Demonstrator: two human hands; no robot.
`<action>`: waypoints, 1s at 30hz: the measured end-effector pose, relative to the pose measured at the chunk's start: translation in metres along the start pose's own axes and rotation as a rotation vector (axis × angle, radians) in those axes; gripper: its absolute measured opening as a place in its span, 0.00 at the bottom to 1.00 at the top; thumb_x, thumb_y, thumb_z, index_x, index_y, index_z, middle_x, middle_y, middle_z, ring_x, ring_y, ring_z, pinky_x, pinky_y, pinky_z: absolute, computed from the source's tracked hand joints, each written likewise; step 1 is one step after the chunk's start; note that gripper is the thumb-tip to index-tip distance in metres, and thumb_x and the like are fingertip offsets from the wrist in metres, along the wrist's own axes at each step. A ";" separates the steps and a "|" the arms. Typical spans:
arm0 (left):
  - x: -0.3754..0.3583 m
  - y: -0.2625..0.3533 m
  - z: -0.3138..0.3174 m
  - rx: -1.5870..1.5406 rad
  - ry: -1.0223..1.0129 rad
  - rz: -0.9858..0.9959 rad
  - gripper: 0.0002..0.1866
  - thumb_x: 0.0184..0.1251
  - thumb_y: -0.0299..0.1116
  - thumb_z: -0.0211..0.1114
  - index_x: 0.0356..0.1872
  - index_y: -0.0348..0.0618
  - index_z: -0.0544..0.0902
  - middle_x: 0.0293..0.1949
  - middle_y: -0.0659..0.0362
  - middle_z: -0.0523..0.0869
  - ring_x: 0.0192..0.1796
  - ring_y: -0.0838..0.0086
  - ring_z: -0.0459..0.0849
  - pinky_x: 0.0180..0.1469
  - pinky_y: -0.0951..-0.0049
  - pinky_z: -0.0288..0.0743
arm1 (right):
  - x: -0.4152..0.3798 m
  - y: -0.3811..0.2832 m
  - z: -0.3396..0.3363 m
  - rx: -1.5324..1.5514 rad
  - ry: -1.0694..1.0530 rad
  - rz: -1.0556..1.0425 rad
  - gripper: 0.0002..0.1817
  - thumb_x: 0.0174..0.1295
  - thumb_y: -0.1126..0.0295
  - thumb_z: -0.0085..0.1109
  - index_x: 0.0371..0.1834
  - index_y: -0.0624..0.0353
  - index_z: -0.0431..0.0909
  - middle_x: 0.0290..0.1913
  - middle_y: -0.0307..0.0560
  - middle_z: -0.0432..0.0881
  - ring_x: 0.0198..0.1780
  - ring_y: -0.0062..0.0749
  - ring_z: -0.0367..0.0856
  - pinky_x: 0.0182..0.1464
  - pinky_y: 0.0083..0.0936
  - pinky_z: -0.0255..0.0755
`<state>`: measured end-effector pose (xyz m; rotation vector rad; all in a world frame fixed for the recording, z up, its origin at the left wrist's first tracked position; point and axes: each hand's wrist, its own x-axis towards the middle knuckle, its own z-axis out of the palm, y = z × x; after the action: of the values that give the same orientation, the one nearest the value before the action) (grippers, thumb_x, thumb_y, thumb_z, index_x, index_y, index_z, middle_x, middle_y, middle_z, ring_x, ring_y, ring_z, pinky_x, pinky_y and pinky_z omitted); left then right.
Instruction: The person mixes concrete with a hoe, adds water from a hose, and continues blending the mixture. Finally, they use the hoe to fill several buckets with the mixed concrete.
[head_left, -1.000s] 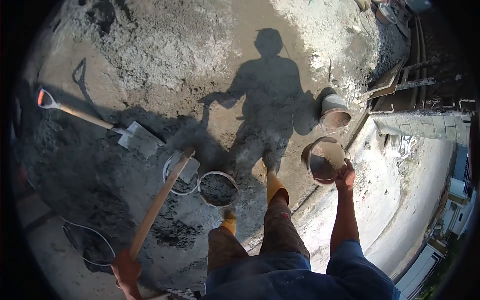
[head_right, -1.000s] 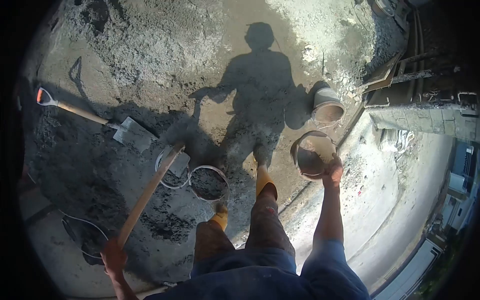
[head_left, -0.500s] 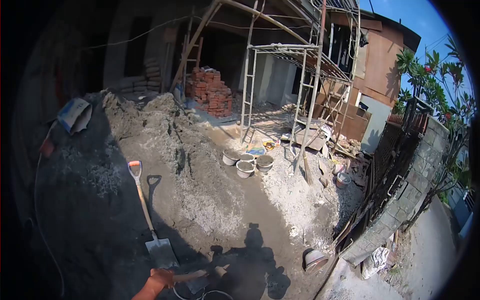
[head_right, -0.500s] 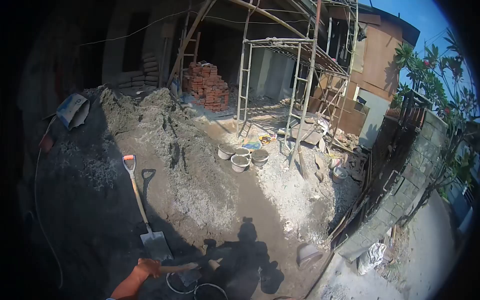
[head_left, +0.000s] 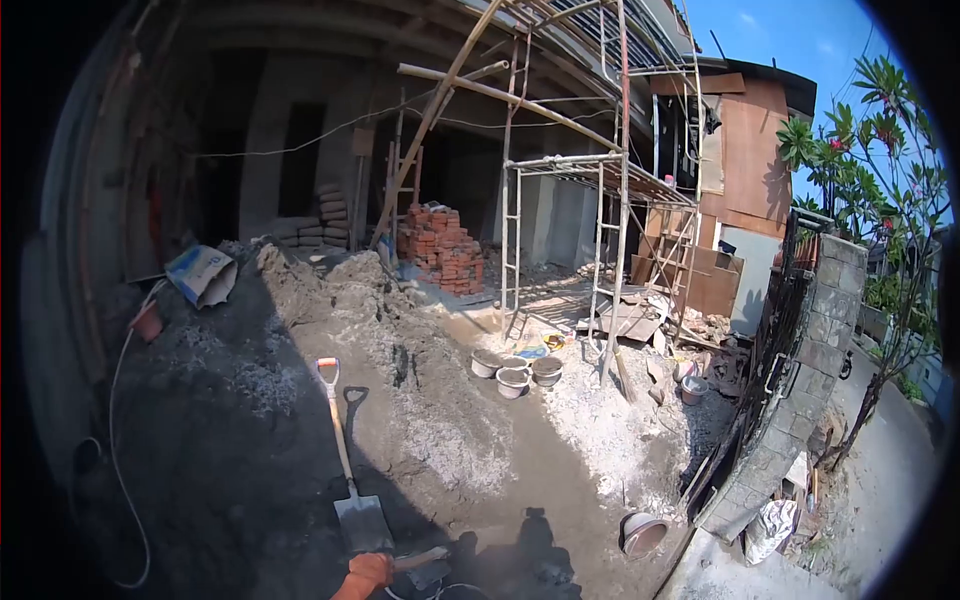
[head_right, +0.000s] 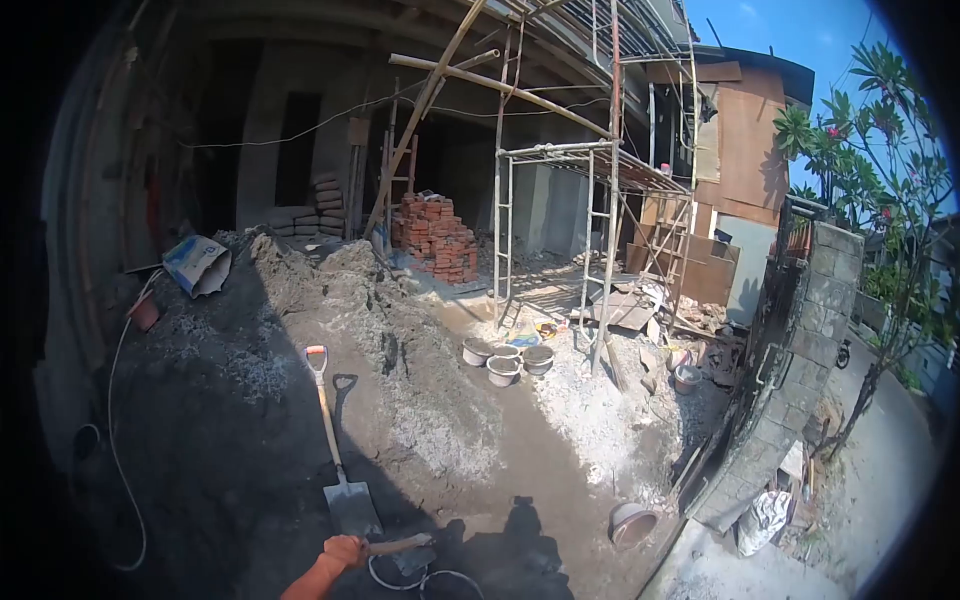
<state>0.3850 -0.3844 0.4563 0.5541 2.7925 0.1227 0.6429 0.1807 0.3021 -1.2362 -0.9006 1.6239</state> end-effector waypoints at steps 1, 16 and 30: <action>0.001 -0.006 0.018 -0.059 0.002 0.008 0.17 0.58 0.47 0.58 0.46 0.55 0.84 0.45 0.55 0.86 0.50 0.57 0.84 0.52 0.58 0.77 | -0.011 0.001 -0.004 -0.029 0.003 -0.012 0.13 0.63 0.57 0.51 0.33 0.55 0.75 0.14 0.39 0.65 0.17 0.33 0.65 0.21 0.34 0.60; -0.101 -0.079 0.059 -0.486 -0.015 -0.110 0.21 0.58 0.41 0.64 0.52 0.45 0.78 0.46 0.50 0.84 0.52 0.54 0.81 0.53 0.58 0.74 | -0.262 0.138 -0.226 -0.694 0.068 -0.264 0.15 0.62 0.62 0.52 0.26 0.63 0.77 0.19 0.45 0.73 0.23 0.30 0.71 0.25 0.31 0.65; -0.098 -0.125 0.046 -0.497 -0.047 -0.066 0.22 0.61 0.37 0.64 0.56 0.42 0.76 0.49 0.51 0.83 0.54 0.56 0.81 0.55 0.59 0.73 | -0.385 0.053 -0.106 -0.541 -0.181 0.104 0.11 0.64 0.63 0.56 0.31 0.59 0.76 0.14 0.36 0.67 0.14 0.19 0.64 0.17 0.19 0.59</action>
<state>0.4404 -0.5359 0.4216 0.3331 2.5867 0.7510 0.7795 -0.1945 0.3556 -1.5314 -1.4785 1.6483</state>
